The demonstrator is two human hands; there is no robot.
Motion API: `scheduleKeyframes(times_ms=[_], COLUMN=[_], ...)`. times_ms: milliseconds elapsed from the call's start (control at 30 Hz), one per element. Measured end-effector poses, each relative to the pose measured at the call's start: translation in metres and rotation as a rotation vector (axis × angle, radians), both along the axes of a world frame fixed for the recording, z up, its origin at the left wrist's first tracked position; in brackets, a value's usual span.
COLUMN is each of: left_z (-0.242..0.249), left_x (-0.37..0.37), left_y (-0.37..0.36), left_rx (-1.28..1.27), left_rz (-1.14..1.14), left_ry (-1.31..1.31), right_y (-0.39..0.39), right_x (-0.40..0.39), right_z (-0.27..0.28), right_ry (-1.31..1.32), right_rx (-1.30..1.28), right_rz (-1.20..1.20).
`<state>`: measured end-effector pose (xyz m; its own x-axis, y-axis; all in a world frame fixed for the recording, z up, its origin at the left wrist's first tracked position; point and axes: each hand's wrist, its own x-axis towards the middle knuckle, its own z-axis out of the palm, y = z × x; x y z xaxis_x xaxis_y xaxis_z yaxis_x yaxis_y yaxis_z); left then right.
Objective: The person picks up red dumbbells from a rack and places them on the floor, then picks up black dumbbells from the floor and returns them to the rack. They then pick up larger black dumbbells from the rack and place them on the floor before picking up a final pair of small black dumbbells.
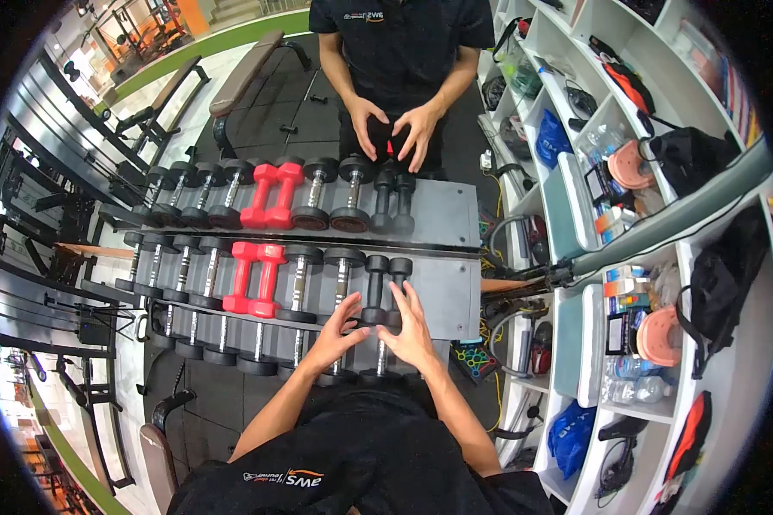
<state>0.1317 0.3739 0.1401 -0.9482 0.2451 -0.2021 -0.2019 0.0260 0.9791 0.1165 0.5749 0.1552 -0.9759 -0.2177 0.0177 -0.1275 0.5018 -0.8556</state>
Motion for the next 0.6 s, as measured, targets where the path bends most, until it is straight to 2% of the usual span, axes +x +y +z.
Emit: scheduleKeyframes(times_ms=[167,367,500,600], left_z=[-0.006,-0.017,-0.037,-0.076], left_x=[-0.007,-0.014,-0.027,-0.040], left_y=[0.002,0.007,0.013,0.022], left_rx=[-0.050,-0.124,-0.154,-0.120], left_rz=[0.002,-0.016,-0.029,0.023], left_ry=[-0.010,-0.009,-0.010,-0.088], right_y=[0.002,0.001,-0.009,-0.012], right_x=[-0.027,-0.062,-0.080,-0.086], right_z=[-0.041,-0.116,-0.120,-0.132], right_ry=[-0.067,-0.281,-0.385,-0.396], right_rx=[0.070,0.143,0.281,0.208], right_rz=[-0.063,-0.129,-0.212,-0.294])
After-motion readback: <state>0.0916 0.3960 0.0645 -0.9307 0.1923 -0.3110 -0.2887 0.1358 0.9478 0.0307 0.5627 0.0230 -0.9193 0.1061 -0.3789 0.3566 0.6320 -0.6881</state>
